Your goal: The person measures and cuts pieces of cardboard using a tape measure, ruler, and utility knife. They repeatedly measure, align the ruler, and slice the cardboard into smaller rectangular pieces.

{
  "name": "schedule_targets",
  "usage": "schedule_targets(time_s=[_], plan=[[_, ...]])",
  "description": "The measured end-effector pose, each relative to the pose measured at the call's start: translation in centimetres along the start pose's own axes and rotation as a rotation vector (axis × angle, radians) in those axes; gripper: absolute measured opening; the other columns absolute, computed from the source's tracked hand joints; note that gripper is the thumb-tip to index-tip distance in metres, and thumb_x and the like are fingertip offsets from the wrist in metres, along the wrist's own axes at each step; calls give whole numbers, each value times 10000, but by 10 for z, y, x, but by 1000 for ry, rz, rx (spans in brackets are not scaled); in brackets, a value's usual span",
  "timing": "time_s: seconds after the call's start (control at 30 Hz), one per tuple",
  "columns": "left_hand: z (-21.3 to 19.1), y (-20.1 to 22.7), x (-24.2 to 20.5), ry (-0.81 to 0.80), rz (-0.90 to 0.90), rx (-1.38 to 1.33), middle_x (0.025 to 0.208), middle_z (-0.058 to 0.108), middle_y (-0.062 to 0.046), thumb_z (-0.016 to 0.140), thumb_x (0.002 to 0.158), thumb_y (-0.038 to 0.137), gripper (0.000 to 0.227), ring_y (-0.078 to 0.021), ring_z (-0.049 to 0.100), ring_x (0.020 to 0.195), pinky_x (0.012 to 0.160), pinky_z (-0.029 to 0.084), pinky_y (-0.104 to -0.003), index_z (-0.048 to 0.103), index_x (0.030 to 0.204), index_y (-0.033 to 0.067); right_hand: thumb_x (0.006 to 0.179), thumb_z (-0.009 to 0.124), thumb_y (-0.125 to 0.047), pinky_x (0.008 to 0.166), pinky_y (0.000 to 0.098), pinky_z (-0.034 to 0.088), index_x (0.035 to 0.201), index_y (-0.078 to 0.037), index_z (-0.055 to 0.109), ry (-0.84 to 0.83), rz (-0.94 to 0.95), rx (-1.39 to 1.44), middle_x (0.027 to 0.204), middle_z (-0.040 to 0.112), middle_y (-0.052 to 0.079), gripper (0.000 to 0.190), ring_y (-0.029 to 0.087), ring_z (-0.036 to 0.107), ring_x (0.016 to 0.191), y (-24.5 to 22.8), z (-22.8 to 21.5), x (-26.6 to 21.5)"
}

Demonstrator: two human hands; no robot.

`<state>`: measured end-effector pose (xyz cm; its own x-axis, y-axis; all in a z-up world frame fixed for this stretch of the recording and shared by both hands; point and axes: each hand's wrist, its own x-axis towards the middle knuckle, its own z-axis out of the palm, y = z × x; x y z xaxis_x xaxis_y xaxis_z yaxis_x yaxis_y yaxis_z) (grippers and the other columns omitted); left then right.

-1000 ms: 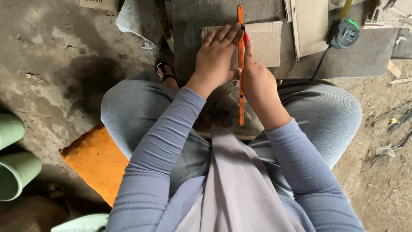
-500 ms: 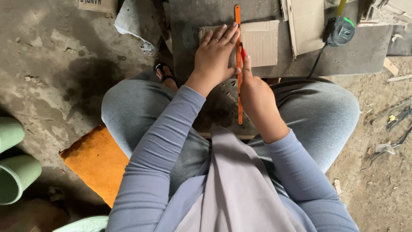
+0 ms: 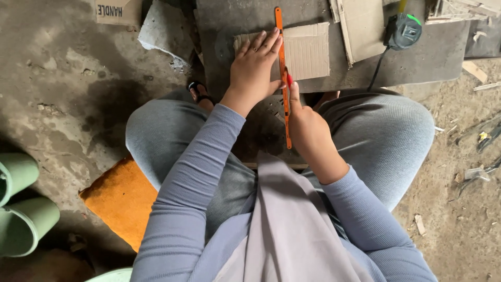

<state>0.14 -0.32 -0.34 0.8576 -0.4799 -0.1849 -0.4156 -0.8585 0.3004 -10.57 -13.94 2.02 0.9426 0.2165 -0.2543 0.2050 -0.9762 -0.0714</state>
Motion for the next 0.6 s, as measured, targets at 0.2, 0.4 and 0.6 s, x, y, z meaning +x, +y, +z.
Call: schedule_targets(time_s=[0.2, 0.4, 0.6], plan=[[-2, 1, -1, 2, 2, -16, 1409, 173, 3, 692, 716, 479, 879, -221, 200, 1290, 1048, 168, -404, 209, 1347, 102, 702, 433, 53, 373, 385, 395, 1360, 8, 165, -80, 2, 114, 563, 472, 123, 712, 265, 462, 410, -1, -5, -22], [-1, 0, -1, 25, 21, -27, 1410, 174, -17, 690, 710, 489, 888, -235, 194, 1290, 1045, 170, -420, 209, 1347, 99, 738, 363, 10, 454, 471, 355, 1375, -46, 113, -219, 109, 365, 608, 541, 229, 686, 379, 508, 490, 6, -16, -38], [-12, 3, -1, -133, -2, -13, 1428, 53, 2, 601, 774, 482, 865, -216, 107, 1314, 1063, 110, -401, 99, 1366, 101, 864, 316, 60, 786, 269, 415, 1345, -73, 200, 251, -114, 711, 1336, 415, 88, 513, 318, 598, 905, 16, -82, -16]])
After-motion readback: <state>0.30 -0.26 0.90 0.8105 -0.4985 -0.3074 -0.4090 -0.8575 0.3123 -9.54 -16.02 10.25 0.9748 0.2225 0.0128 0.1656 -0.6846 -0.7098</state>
